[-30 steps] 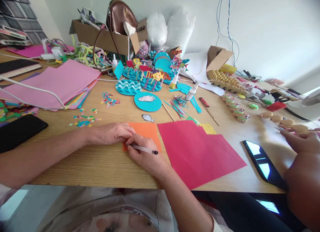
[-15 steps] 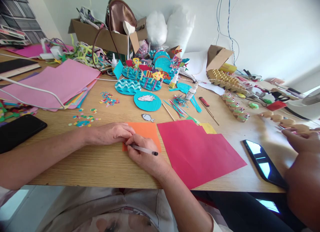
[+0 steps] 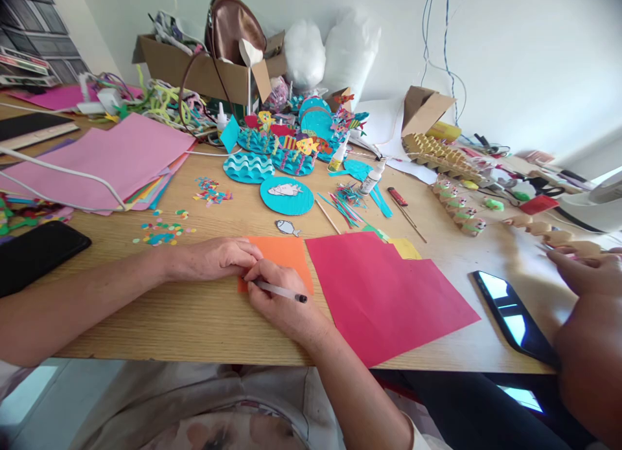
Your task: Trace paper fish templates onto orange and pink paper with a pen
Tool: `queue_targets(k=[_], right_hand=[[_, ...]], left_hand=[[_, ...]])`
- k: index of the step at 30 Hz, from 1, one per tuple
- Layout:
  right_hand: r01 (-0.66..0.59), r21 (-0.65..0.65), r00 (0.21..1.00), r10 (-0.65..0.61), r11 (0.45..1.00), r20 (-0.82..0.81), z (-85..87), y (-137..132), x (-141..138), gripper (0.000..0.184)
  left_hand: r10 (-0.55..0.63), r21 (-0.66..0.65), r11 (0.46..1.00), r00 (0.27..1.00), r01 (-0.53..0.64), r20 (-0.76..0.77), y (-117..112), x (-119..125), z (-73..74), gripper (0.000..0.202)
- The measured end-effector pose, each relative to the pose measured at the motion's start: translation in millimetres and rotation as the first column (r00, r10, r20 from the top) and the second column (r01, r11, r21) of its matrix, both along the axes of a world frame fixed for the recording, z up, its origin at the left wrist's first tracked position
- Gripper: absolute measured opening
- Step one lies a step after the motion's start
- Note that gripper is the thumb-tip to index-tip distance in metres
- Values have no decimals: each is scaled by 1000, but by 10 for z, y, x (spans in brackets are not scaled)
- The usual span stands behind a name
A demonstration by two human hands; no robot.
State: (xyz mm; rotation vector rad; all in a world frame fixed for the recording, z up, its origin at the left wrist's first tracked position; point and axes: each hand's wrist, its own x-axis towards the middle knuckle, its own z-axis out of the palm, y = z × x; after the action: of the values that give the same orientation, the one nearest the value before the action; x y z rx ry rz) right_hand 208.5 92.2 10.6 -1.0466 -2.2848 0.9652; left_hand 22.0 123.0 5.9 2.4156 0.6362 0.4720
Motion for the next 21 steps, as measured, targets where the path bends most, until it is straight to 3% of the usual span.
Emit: queue_targets(k=[21], right_hand=[[19, -10, 999, -18, 1000, 43, 25, -18, -3, 12]], left_hand=[[-11, 25, 1000, 1000, 11, 11, 17, -8, -39, 26]])
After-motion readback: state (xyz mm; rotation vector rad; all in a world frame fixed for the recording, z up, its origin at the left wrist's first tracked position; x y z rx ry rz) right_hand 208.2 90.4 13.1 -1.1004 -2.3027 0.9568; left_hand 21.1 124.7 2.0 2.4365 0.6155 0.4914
